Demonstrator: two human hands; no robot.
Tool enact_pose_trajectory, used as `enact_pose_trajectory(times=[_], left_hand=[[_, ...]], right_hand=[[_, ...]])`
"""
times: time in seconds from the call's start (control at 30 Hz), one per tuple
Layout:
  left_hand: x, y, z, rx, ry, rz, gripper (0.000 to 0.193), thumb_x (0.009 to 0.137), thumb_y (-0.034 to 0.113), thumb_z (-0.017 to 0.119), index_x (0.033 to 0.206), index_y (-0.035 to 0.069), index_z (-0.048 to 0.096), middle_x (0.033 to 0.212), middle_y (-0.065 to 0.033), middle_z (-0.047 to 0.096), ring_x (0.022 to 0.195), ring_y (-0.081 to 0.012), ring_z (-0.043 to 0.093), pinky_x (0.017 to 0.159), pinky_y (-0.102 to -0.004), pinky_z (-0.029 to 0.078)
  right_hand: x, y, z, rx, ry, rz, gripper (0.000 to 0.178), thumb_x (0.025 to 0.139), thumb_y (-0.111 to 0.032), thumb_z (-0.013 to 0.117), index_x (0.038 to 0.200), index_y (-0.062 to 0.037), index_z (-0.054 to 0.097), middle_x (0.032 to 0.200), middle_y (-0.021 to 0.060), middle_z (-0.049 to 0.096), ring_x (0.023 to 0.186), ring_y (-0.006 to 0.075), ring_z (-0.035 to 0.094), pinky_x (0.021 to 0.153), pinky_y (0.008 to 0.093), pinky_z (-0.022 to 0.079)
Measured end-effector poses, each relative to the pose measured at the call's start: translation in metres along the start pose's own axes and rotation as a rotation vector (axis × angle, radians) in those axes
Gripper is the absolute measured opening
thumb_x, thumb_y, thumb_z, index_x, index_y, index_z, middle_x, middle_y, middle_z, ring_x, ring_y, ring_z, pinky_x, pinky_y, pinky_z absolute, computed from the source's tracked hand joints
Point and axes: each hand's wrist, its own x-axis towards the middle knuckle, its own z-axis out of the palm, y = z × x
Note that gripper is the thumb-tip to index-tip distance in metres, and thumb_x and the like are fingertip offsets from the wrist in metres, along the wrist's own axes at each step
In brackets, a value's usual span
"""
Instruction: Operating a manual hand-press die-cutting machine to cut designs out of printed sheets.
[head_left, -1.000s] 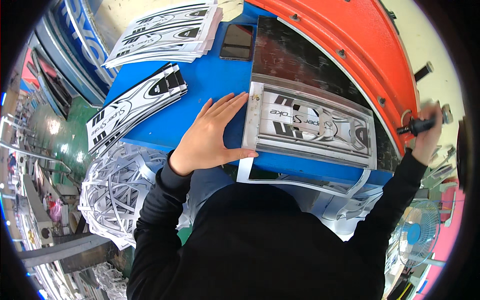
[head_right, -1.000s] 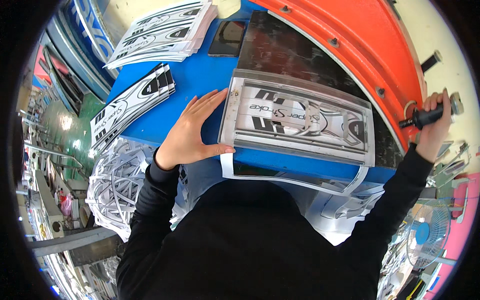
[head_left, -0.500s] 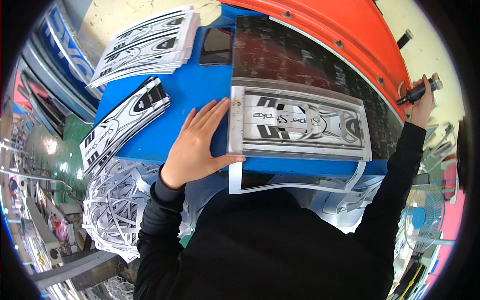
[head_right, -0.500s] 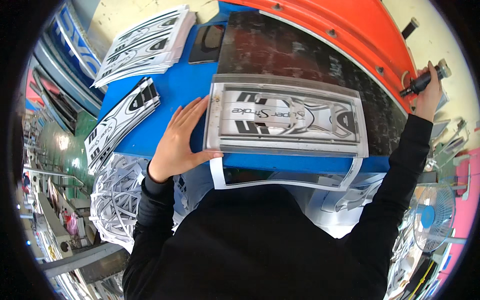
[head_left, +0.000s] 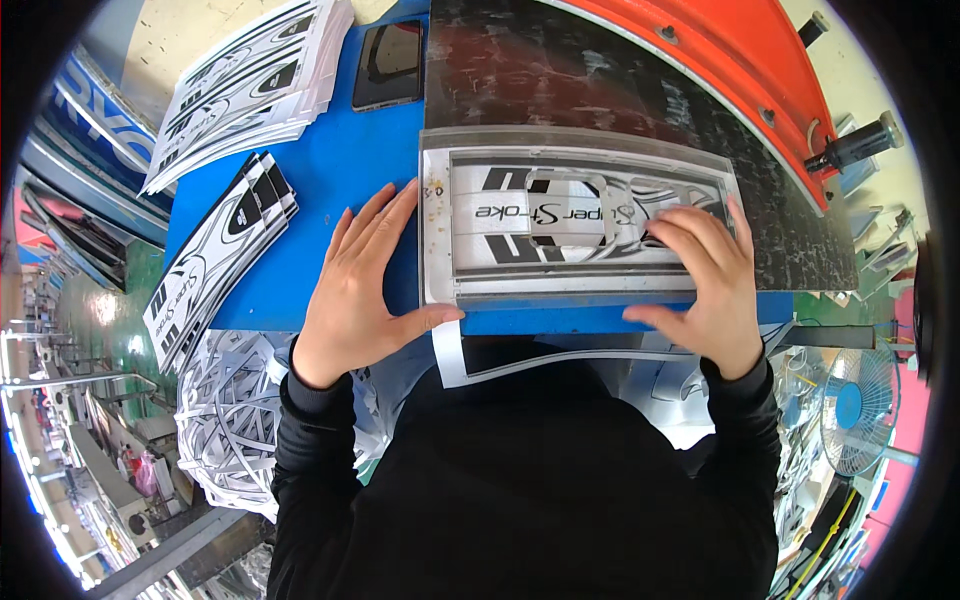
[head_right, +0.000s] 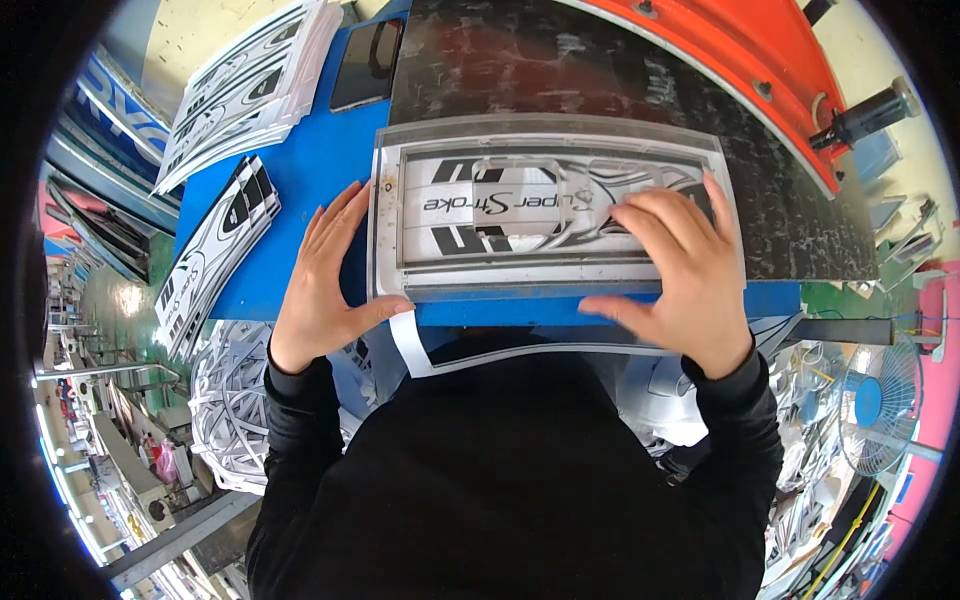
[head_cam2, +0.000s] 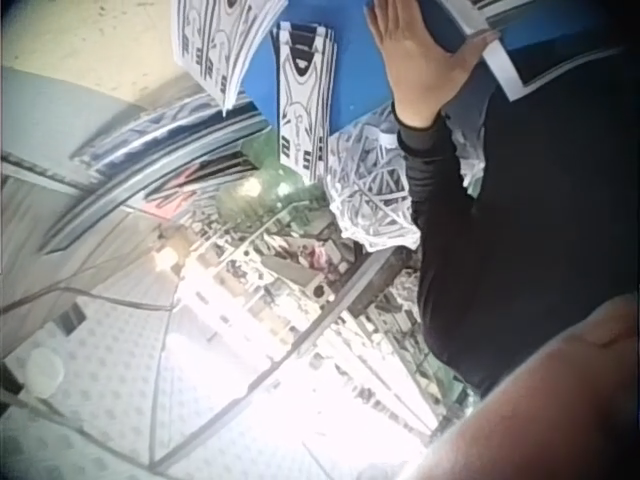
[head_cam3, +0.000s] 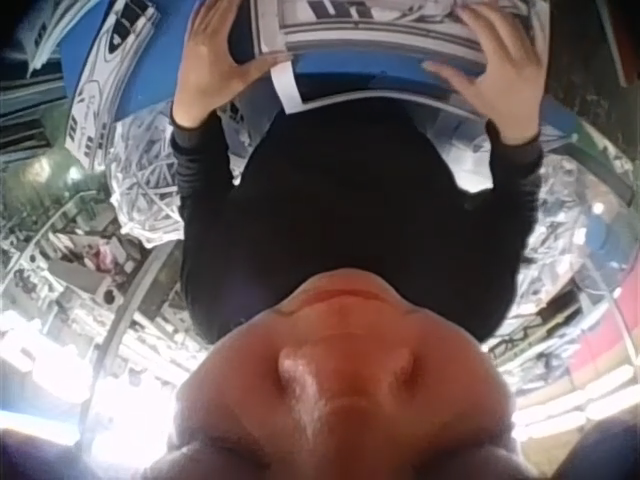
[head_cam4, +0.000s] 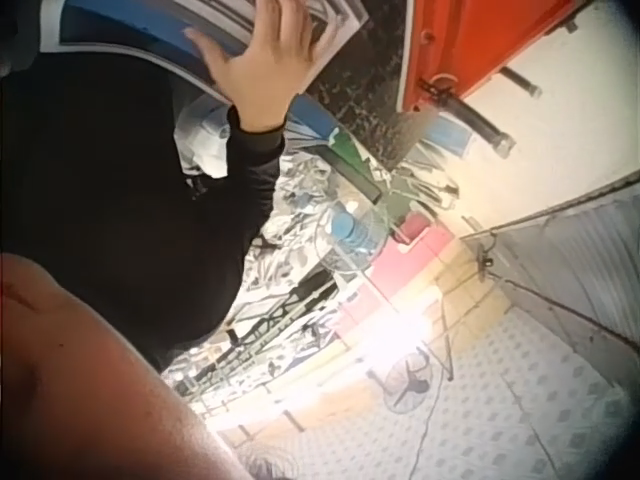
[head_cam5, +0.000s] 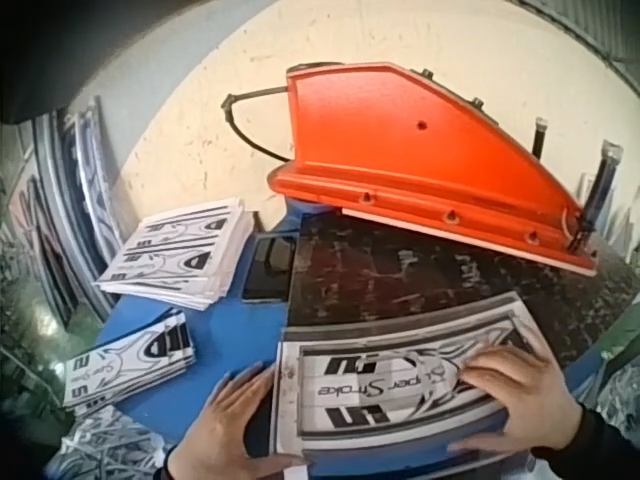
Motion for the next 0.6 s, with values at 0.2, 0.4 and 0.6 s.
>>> enact_pose_trajectory(times=[0.2,0.4,0.6], left_hand=[[0.001,0.000,-0.002,-0.041,0.015,0.003,0.113,0.061,0.049,0.093,0.152,0.003,0.043,0.147,-0.0230,0.052,0.144,-0.0414,0.041,0.118,-0.0591,0.026],[-0.002,-0.003,0.000,-0.038,0.036,0.020,0.111,0.062,0.047,0.093,0.151,0.003,0.044,0.146,-0.0217,0.053,0.142,-0.0415,0.043,0.118,-0.0578,0.028],[0.000,-0.003,0.001,-0.065,0.047,0.035,0.111,0.062,0.042,0.093,0.154,0.006,0.042,0.148,-0.0201,0.052,0.143,-0.0426,0.042,0.117,-0.0582,0.028]], right_hand=[[0.002,0.009,-0.008,-0.085,-0.029,-0.075,0.067,0.071,-0.062,0.079,0.104,-0.0045,0.069,0.096,0.0076,0.065,0.090,0.0271,0.065,0.113,0.0502,0.032],[0.022,0.016,-0.023,0.049,-0.055,-0.124,0.066,0.071,-0.060,0.079,0.101,-0.0019,0.068,0.089,0.0113,0.063,0.087,0.0342,0.063,0.109,0.0524,0.037],[0.021,0.025,-0.029,0.171,-0.058,-0.091,0.063,0.075,-0.054,0.080,0.102,0.0015,0.065,0.090,0.0153,0.062,0.087,0.0361,0.062,0.104,0.0476,0.043]])
